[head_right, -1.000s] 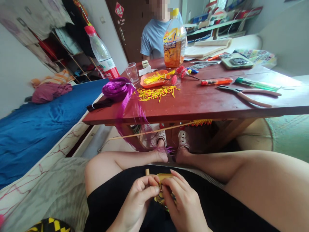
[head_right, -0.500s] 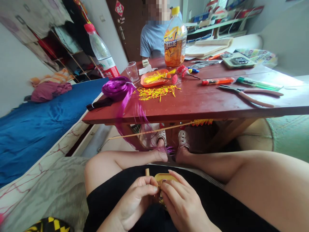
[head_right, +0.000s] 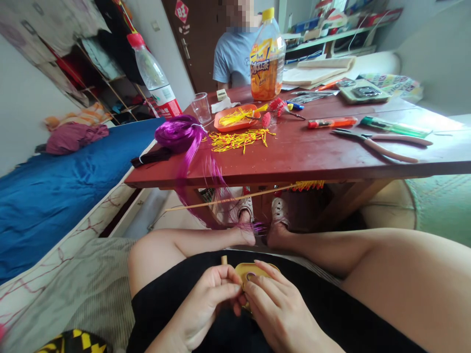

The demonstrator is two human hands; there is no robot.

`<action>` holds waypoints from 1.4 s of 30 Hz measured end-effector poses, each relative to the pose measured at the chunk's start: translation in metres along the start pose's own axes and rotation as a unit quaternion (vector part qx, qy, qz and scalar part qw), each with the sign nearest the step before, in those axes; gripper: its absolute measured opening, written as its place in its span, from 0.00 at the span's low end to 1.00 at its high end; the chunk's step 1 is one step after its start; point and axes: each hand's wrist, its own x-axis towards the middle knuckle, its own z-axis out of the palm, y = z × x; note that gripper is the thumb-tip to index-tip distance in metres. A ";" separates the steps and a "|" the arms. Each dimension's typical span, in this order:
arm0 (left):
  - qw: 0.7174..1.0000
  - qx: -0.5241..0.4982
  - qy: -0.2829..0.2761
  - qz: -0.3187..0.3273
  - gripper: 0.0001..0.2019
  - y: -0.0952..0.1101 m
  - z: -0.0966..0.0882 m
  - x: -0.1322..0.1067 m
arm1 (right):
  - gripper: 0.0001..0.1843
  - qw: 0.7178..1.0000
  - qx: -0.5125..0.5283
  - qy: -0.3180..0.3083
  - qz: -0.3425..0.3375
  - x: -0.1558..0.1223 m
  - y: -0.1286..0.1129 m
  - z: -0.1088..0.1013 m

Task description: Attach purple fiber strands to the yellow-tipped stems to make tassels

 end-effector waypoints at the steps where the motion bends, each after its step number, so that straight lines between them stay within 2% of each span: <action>1: 1.000 -0.002 -0.008 0.000 0.07 0.000 -0.001 0.000 | 0.10 1.000 -0.004 0.002 -0.003 0.001 0.000 -0.001; 9: 0.996 -0.065 -0.032 -0.042 0.12 -0.004 -0.006 0.006 | 0.11 1.000 -0.013 0.015 -0.008 0.005 -0.001 -0.001; 12: 0.997 -0.053 -0.025 -0.044 0.13 -0.003 -0.005 0.006 | 0.11 1.000 -0.001 0.026 -0.010 0.004 -0.001 -0.001; 14: 0.999 -0.027 -0.013 -0.040 0.12 -0.002 -0.004 0.005 | 0.10 1.000 0.014 0.011 0.001 0.001 -0.001 0.001; 16: 1.000 0.009 0.000 -0.015 0.11 0.000 -0.003 0.004 | 0.10 0.999 0.039 -0.009 0.029 -0.004 -0.001 0.004; 18: 0.997 0.055 0.027 0.043 0.11 0.001 -0.002 0.003 | 0.09 0.993 0.082 -0.042 0.071 -0.009 -0.001 0.006; 22: 0.968 0.166 0.092 0.165 0.11 0.003 -0.004 0.003 | 0.07 0.963 0.156 -0.119 0.185 -0.019 -0.004 0.009; 24: 0.952 0.231 0.083 0.181 0.11 0.004 -0.006 0.002 | 0.07 0.948 0.169 -0.131 0.235 -0.022 -0.004 0.008; 26: 0.937 0.295 0.049 0.179 0.14 0.005 -0.006 0.000 | 0.07 0.944 0.171 -0.128 0.251 -0.023 -0.003 0.009; 30: 0.915 0.376 0.000 0.148 0.16 0.004 -0.006 -0.004 | 0.07 0.970 0.131 -0.105 0.176 -0.020 0.000 0.010; 33: 0.910 0.398 -0.022 0.116 0.14 0.001 -0.007 -0.002 | 0.10 0.991 0.075 -0.074 0.087 -0.017 0.000 0.009; 35: 0.910 0.402 -0.033 0.094 0.11 0.001 -0.007 0.000 | 0.12 0.996 0.050 -0.058 0.054 -0.015 -0.001 0.008; 38: 0.911 0.402 -0.038 0.085 0.07 0.003 -0.005 0.001 | 0.13 0.996 0.054 -0.055 0.047 -0.012 -0.003 0.008; 40: 0.903 0.415 -0.024 0.109 0.07 0.004 -0.003 0.000 | 0.12 0.992 0.077 -0.070 0.068 -0.013 -0.004 0.010; 42: 0.887 0.435 0.017 0.156 0.09 0.003 0.001 0.000 | 0.10 0.983 0.109 -0.098 0.112 -0.014 -0.005 0.011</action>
